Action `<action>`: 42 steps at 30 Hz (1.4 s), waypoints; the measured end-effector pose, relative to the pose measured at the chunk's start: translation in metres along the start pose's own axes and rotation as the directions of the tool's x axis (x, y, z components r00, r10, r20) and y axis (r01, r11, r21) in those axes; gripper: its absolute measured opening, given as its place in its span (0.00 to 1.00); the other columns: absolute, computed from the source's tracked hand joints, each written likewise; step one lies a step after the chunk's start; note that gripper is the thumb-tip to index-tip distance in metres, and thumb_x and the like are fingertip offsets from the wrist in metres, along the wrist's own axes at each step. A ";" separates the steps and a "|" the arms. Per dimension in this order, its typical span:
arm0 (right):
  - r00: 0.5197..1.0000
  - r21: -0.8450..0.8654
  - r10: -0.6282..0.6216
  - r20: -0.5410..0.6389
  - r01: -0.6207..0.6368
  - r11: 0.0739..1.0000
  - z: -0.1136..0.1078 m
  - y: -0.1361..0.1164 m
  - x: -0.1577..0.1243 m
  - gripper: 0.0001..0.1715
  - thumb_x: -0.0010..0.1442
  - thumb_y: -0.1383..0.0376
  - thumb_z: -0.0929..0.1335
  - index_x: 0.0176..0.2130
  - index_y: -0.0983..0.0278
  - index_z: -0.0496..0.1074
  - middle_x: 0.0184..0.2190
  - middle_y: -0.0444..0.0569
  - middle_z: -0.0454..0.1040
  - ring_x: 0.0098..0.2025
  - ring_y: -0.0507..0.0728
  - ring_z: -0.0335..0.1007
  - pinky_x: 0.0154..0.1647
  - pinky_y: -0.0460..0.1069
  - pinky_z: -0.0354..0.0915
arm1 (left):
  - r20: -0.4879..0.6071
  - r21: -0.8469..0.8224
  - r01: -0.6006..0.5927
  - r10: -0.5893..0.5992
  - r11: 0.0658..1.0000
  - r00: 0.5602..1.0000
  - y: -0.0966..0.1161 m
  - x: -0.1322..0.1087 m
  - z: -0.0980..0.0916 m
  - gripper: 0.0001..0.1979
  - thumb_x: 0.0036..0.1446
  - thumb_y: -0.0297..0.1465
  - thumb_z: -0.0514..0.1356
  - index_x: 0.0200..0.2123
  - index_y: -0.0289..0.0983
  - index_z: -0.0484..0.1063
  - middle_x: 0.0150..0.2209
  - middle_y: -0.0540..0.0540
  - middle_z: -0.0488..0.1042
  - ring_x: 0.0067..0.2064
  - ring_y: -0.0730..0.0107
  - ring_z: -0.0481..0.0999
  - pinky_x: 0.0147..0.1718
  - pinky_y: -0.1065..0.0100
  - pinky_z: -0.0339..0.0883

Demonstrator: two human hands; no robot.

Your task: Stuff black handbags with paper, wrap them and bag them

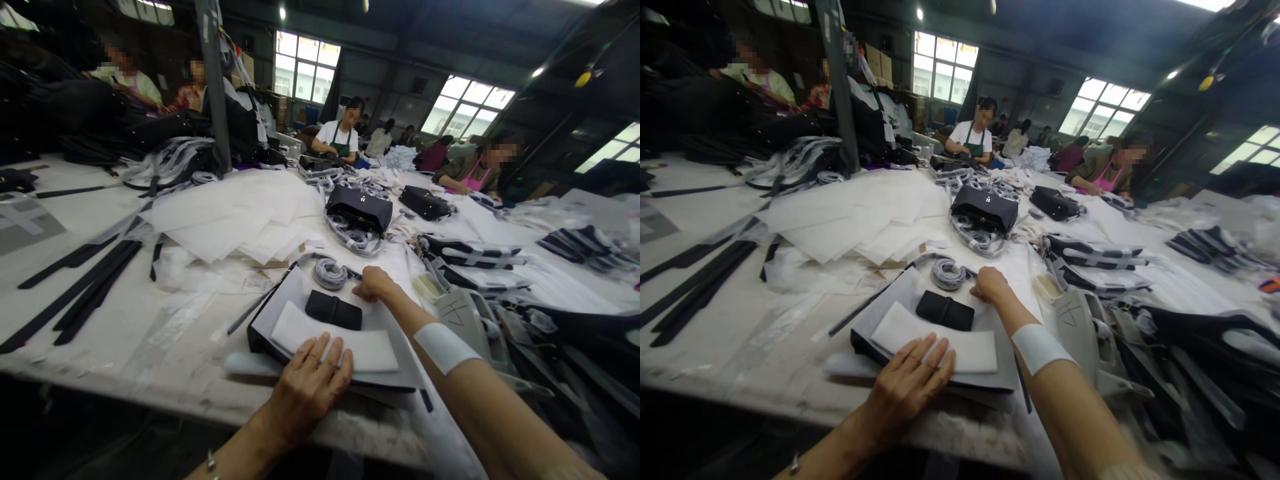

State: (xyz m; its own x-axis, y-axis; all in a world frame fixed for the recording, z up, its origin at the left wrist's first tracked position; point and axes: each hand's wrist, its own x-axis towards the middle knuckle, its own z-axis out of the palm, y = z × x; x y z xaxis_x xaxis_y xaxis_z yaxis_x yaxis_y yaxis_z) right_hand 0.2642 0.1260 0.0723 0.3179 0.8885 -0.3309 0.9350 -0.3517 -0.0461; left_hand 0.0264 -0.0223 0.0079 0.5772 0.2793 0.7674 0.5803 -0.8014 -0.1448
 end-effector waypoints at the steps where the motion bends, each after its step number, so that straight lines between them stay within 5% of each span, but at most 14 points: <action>1: 1.000 0.001 0.021 0.011 -0.021 1.000 0.001 0.000 0.002 0.11 0.46 0.64 0.77 0.29 0.70 0.77 0.23 0.57 0.77 0.29 0.62 0.78 0.29 0.49 0.70 | 0.006 0.000 0.004 -0.004 1.000 1.000 0.000 0.000 0.000 0.16 0.70 0.27 0.49 0.54 0.38 0.72 0.54 0.44 0.75 0.57 0.60 0.73 0.57 0.60 0.63; 5: 0.995 0.030 0.080 0.060 -0.082 0.996 0.007 0.002 0.002 0.11 0.49 0.63 0.76 0.27 0.69 0.76 0.23 0.53 0.77 0.28 0.58 0.77 0.30 0.48 0.70 | -0.011 0.000 0.024 -0.024 1.000 1.000 0.003 -0.003 0.004 0.15 0.70 0.28 0.50 0.54 0.38 0.72 0.54 0.44 0.75 0.56 0.59 0.73 0.56 0.60 0.63; 11: 0.996 0.080 0.078 -0.029 -0.076 0.994 0.015 0.008 -0.005 0.11 0.60 0.61 0.73 0.36 0.68 0.74 0.36 0.50 0.78 0.38 0.55 0.76 0.41 0.52 0.72 | 0.011 0.021 0.014 -0.014 1.000 1.000 -0.005 -0.006 0.002 0.15 0.69 0.28 0.51 0.55 0.37 0.70 0.55 0.42 0.74 0.57 0.59 0.73 0.56 0.59 0.64; 16: 0.999 0.297 -0.022 -0.045 0.034 0.954 0.014 0.015 -0.007 0.09 0.58 0.62 0.72 0.33 0.66 0.72 0.28 0.46 0.76 0.29 0.52 0.73 0.31 0.48 0.69 | 0.036 0.045 0.016 -0.018 0.999 0.999 -0.016 -0.009 -0.010 0.15 0.69 0.27 0.51 0.54 0.38 0.71 0.54 0.43 0.75 0.56 0.59 0.74 0.54 0.59 0.65; 21: 0.996 0.565 -0.077 -0.038 0.085 0.821 0.015 0.017 -0.008 0.10 0.51 0.65 0.72 0.26 0.63 0.66 0.16 0.41 0.70 0.22 0.53 0.71 0.23 0.45 0.64 | 0.016 0.079 0.006 -0.007 0.997 1.000 -0.010 -0.012 -0.006 0.14 0.69 0.28 0.51 0.54 0.38 0.71 0.53 0.43 0.75 0.55 0.58 0.74 0.53 0.58 0.66; 28: 0.974 0.801 -0.176 -0.146 0.221 0.557 0.018 0.022 -0.032 0.19 0.39 0.60 0.75 0.23 0.62 0.63 0.17 0.40 0.68 0.23 0.53 0.70 0.25 0.45 0.62 | 0.007 0.088 0.005 -0.006 0.996 1.000 -0.007 -0.013 -0.001 0.14 0.69 0.28 0.52 0.54 0.37 0.70 0.53 0.41 0.75 0.55 0.58 0.74 0.54 0.58 0.65; 32: 0.952 0.855 -0.181 -0.248 0.303 0.420 0.013 0.022 -0.052 0.26 0.39 0.55 0.76 0.35 0.63 0.68 0.26 0.46 0.77 0.31 0.57 0.76 0.35 0.49 0.67 | 0.007 0.088 0.006 -0.007 0.996 1.000 -0.008 -0.013 -0.001 0.14 0.69 0.28 0.52 0.54 0.37 0.70 0.53 0.42 0.75 0.55 0.58 0.74 0.54 0.58 0.65; 36: 0.925 0.843 -0.193 -0.328 0.379 0.381 0.005 0.017 -0.074 0.39 0.42 0.54 0.76 0.51 0.65 0.69 0.31 0.48 0.79 0.35 0.59 0.77 0.42 0.52 0.68 | -0.004 0.078 0.010 -0.010 0.997 1.000 -0.008 -0.013 -0.001 0.14 0.69 0.28 0.51 0.53 0.37 0.70 0.53 0.42 0.75 0.55 0.58 0.74 0.53 0.57 0.66; 42: 0.852 0.649 -0.303 -0.428 0.523 0.552 0.020 0.019 -0.135 0.10 0.53 0.57 0.73 0.33 0.61 0.79 0.32 0.48 0.81 0.38 0.62 0.78 0.47 0.55 0.69 | 0.018 0.050 0.015 -0.015 0.999 1.000 -0.007 -0.012 -0.003 0.14 0.69 0.27 0.51 0.54 0.36 0.70 0.52 0.42 0.76 0.54 0.57 0.75 0.52 0.57 0.67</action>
State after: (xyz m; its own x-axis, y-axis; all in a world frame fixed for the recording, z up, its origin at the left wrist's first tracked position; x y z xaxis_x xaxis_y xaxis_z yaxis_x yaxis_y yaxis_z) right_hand 0.2357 -0.0060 0.0973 0.0545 0.9893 0.1352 0.5804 0.0788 -0.8105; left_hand 0.0135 -0.0213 0.0020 0.5782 0.3009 0.7584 0.6167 -0.7698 -0.1647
